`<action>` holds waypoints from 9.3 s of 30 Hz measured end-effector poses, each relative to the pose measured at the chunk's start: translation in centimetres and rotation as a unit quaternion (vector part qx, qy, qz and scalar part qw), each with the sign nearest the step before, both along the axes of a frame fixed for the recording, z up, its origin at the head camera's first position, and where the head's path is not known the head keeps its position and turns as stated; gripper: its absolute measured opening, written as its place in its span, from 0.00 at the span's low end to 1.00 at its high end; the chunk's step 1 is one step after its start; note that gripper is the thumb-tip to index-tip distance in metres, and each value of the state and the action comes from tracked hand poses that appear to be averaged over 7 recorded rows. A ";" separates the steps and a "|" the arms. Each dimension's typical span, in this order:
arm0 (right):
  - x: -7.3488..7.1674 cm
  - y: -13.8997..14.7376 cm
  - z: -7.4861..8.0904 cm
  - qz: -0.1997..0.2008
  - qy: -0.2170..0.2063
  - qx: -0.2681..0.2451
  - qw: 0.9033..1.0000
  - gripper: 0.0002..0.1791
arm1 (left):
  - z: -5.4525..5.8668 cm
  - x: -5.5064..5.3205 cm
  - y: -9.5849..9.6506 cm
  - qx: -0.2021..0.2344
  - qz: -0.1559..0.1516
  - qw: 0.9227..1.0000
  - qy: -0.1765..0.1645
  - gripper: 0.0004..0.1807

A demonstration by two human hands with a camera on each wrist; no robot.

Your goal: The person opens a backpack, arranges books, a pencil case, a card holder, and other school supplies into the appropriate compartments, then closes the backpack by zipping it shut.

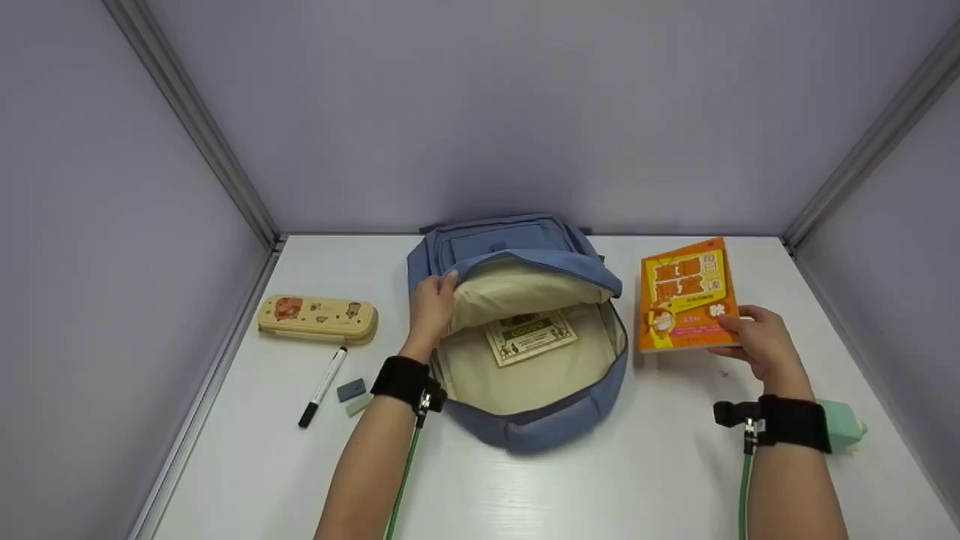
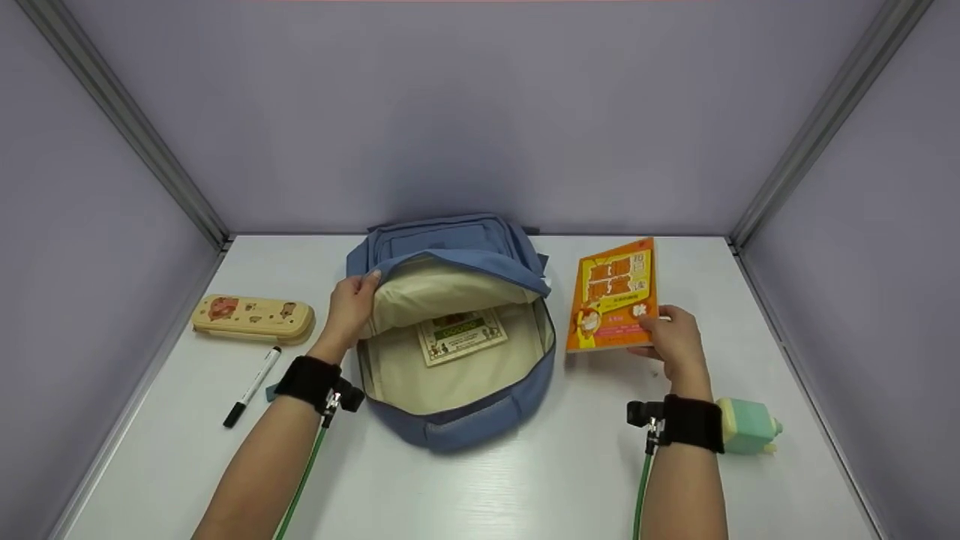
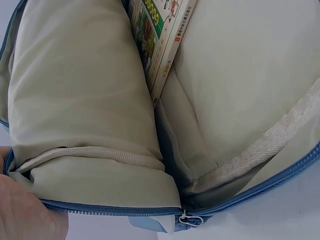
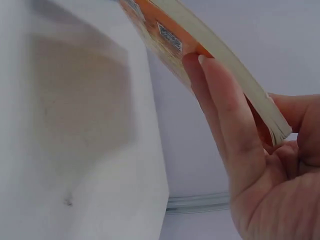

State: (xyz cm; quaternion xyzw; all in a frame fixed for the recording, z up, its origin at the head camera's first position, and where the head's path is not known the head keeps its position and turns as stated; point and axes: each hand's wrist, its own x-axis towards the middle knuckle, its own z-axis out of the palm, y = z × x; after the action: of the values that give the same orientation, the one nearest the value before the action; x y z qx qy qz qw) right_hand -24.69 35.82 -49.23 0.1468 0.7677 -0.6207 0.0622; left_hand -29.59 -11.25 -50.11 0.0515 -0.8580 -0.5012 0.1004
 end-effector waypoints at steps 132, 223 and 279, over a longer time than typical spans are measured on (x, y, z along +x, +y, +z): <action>-1.8 -16.5 -0.8 0.265 0.161 -0.025 0.950 0.25 | 4.1 -3.4 1.0 -0.041 -0.007 0.996 0.075 0.25; -1.6 -15.9 -6.6 0.321 0.200 0.301 0.876 0.37 | -1.1 4.7 1.2 -0.412 -0.215 0.874 -0.139 0.35; -8.5 -12.4 -9.2 0.050 0.133 0.165 0.976 0.24 | -3.7 4.0 2.0 -0.420 -0.184 0.884 -0.092 0.32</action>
State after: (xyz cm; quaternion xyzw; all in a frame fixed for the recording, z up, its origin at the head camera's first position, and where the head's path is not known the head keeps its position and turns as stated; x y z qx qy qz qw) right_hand -33.15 23.39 -58.44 0.0323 0.8672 -0.4957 -0.0345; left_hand -25.62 -9.29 -53.85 -0.1080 -0.9876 -0.0964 -0.0608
